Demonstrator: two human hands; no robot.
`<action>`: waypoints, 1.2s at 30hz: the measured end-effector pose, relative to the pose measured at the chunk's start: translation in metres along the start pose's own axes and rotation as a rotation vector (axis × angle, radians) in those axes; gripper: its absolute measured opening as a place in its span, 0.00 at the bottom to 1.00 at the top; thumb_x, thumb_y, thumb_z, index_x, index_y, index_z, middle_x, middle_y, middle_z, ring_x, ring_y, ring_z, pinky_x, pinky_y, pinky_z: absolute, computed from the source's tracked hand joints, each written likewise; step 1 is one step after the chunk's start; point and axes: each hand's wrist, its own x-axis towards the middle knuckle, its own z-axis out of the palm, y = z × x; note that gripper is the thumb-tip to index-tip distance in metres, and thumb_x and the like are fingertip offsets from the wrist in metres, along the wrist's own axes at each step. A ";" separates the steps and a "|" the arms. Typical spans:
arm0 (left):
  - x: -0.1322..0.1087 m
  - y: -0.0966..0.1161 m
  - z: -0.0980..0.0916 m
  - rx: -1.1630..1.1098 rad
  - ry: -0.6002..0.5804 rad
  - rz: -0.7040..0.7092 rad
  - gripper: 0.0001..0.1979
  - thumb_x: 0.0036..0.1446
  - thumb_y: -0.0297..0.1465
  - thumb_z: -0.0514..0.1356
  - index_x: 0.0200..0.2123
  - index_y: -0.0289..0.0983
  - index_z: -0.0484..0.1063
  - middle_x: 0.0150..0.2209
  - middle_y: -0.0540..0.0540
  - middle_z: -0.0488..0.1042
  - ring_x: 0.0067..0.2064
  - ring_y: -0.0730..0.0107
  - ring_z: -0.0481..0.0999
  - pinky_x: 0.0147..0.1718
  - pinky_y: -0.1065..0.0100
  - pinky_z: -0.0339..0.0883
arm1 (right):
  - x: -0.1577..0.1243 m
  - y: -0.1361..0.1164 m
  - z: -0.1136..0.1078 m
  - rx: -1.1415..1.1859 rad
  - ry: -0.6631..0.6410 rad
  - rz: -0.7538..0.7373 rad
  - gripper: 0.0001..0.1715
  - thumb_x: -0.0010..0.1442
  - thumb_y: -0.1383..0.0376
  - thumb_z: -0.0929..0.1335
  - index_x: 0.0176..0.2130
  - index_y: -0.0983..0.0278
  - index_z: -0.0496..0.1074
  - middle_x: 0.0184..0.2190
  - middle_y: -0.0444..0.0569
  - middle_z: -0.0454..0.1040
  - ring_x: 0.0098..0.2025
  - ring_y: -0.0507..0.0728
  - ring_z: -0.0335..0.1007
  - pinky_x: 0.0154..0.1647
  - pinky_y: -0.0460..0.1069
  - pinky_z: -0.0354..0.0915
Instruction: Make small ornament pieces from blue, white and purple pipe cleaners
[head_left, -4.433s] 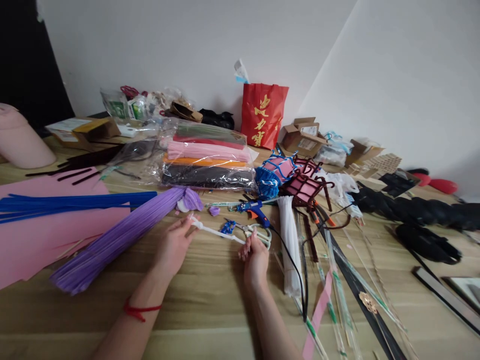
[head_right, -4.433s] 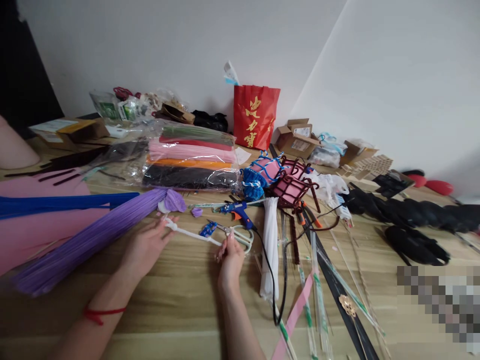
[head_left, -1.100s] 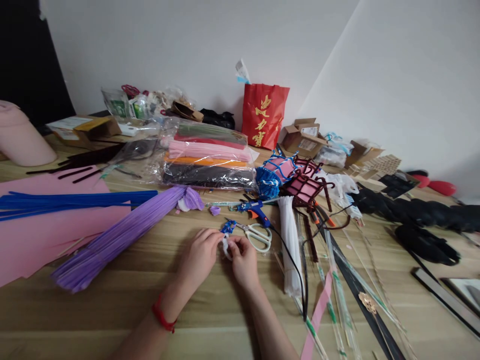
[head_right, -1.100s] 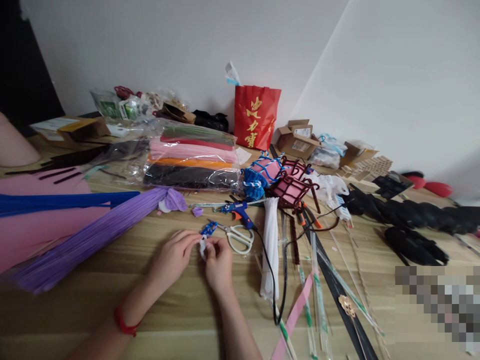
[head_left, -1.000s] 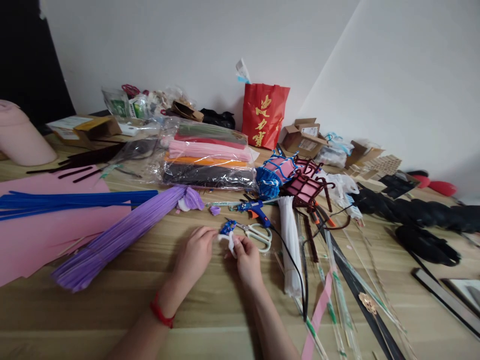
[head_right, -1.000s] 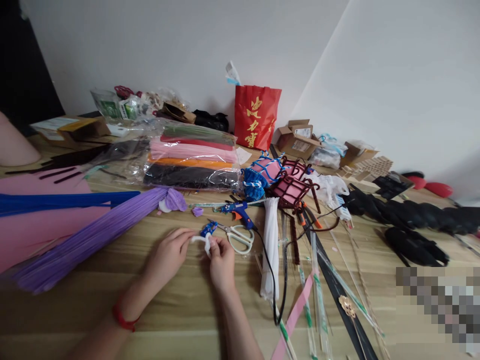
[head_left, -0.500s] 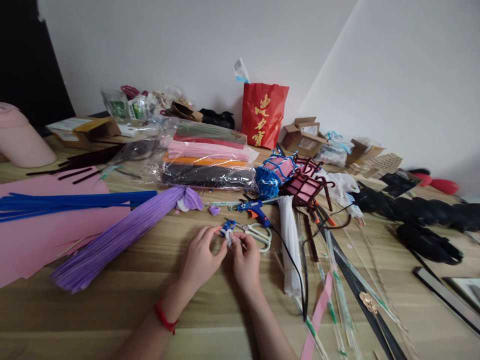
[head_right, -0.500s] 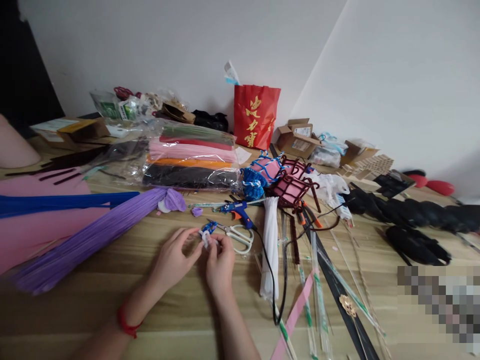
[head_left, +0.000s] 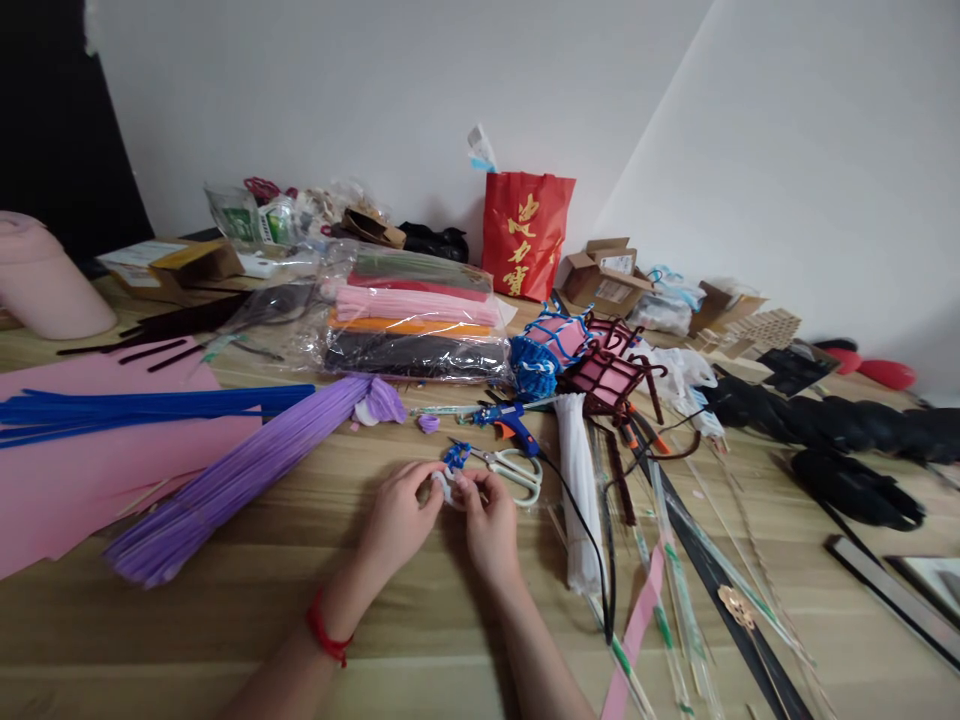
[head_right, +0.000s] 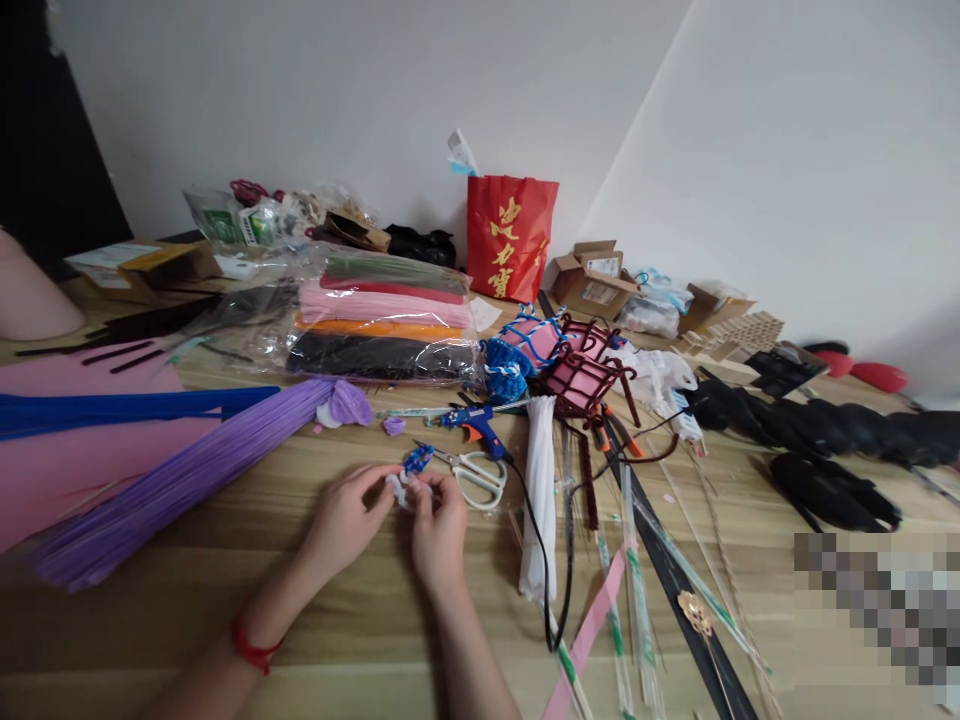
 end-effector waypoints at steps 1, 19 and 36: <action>0.000 0.000 -0.001 -0.016 -0.015 0.000 0.10 0.53 0.26 0.53 0.37 0.37 0.73 0.37 0.45 0.77 0.40 0.64 0.75 0.41 0.63 0.68 | 0.001 0.000 -0.001 0.008 -0.005 0.008 0.17 0.52 0.54 0.68 0.32 0.66 0.69 0.28 0.49 0.74 0.30 0.56 0.70 0.34 0.49 0.66; 0.012 -0.004 -0.011 -0.506 -0.131 -0.374 0.12 0.47 0.37 0.61 0.31 0.34 0.75 0.31 0.46 0.78 0.34 0.64 0.76 0.35 0.65 0.70 | 0.002 -0.013 -0.008 -0.029 -0.164 -0.042 0.10 0.49 0.59 0.71 0.30 0.64 0.78 0.29 0.49 0.75 0.30 0.56 0.69 0.34 0.50 0.65; 0.005 -0.007 -0.009 -0.035 -0.044 -0.030 0.11 0.54 0.26 0.53 0.32 0.38 0.76 0.34 0.45 0.78 0.37 0.63 0.76 0.39 0.62 0.69 | -0.006 -0.012 0.001 -0.326 -0.073 -0.162 0.08 0.50 0.63 0.68 0.29 0.66 0.75 0.28 0.48 0.71 0.27 0.52 0.65 0.26 0.45 0.61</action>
